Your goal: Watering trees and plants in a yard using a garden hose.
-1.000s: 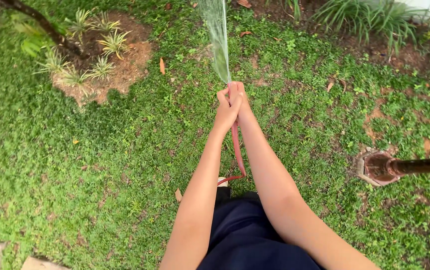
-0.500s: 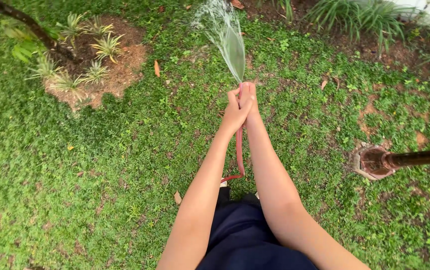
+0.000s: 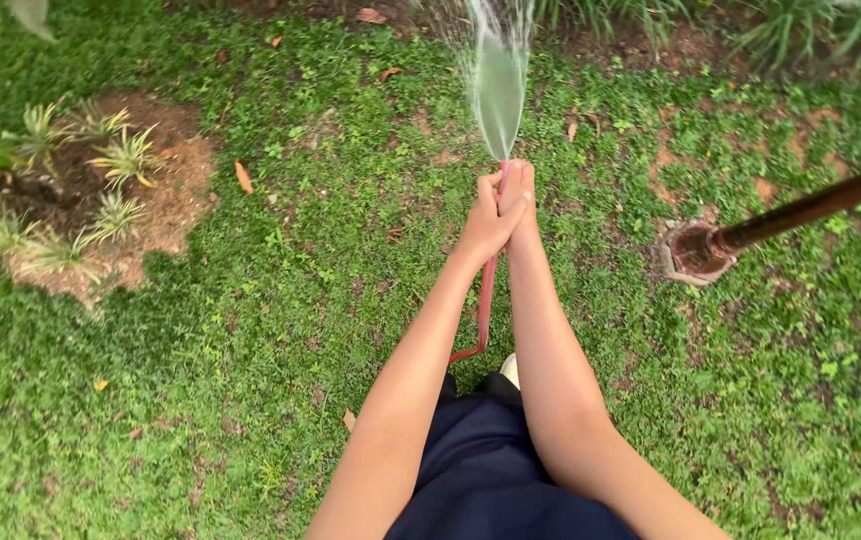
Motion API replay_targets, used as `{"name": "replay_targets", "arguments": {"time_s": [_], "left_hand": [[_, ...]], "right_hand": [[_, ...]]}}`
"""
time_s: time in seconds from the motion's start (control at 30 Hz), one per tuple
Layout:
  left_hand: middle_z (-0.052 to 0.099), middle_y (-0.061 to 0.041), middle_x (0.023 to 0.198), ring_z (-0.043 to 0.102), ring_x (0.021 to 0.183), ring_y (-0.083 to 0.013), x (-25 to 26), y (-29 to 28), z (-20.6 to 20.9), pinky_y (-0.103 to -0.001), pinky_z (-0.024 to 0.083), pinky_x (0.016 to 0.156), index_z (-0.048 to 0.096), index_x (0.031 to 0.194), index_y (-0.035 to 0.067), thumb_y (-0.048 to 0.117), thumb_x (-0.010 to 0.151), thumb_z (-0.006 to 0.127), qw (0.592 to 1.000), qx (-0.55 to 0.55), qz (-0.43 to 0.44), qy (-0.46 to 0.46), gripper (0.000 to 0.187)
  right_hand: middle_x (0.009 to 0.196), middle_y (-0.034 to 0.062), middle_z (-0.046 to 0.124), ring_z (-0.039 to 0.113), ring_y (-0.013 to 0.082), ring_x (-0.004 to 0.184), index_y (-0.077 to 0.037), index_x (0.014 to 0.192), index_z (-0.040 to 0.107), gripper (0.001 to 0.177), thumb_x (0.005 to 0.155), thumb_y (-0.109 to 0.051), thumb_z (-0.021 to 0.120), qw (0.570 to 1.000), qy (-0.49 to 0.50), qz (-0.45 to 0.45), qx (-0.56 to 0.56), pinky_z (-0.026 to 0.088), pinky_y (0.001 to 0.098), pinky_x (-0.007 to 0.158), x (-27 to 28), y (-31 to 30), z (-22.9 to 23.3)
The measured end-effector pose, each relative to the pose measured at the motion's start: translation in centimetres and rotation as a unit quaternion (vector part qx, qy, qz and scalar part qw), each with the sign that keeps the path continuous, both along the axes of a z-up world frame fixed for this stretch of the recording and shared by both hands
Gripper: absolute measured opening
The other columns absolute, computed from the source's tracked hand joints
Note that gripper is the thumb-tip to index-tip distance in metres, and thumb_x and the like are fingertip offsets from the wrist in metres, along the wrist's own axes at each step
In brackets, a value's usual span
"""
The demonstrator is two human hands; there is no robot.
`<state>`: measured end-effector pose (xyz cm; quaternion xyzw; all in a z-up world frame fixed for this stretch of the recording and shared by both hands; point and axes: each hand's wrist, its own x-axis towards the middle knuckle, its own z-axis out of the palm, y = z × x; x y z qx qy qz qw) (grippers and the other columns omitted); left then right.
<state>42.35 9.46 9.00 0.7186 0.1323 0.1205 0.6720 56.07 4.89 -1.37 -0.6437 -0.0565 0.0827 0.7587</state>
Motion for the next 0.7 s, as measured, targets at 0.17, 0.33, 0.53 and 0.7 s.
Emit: {"name": "replay_targets", "arguments": {"time_s": [0.17,0.33,0.53,0.7], "left_hand": [[0.066,-0.021,0.121,0.072,0.100,-0.0332,-0.1,-3.3,2.6,-0.044,0.060,0.080,0.032,0.145,0.009,0.049,0.087,0.062,0.998,0.005,-0.062,0.034,0.077],[0.066,-0.024,0.124,0.070,0.111,-0.0334,2.4,-7.3,-1.0,-0.043,0.055,0.095,0.032,0.146,0.005,0.051,0.091,0.063,0.991,0.020,-0.126,-0.030,0.078],[0.064,-0.026,0.126,0.069,0.113,-0.0344,3.0,-11.5,-1.0,-0.042,0.055,0.095,0.031,0.146,0.005,0.051,0.092,0.064,0.980,0.017,-0.196,-0.041,0.079],[0.064,-0.024,0.123,0.074,0.094,-0.0352,2.2,-13.7,2.6,-0.042,0.063,0.066,0.028,0.145,0.008,0.049,0.086,0.059,0.964,0.027,-0.262,0.033,0.079]], "right_hand": [[0.090,0.0005,0.053,0.049,0.0076,0.067,-0.009,0.112,0.048,0.027,0.110,-0.034,0.041,0.997,-0.043,-0.067,-0.010,0.047,0.0272,0.056,1.9,-5.4,-2.4],[0.085,0.0007,0.054,0.050,0.0088,0.062,-0.010,0.113,0.049,0.029,0.108,-0.036,0.039,0.990,-0.022,-0.135,-0.039,0.047,0.0274,0.054,0.7,-10.6,-0.3],[0.078,0.0015,0.049,0.045,0.0099,0.058,-0.007,0.105,0.045,0.030,0.110,-0.037,0.043,0.982,-0.019,-0.190,-0.001,0.041,0.0292,0.048,0.5,-16.4,-0.7],[0.080,-0.0005,0.048,0.045,0.0073,0.060,-0.010,0.107,0.046,0.024,0.109,-0.034,0.044,0.968,-0.034,-0.250,0.008,0.041,0.0265,0.050,-0.4,-19.8,0.1]]}}
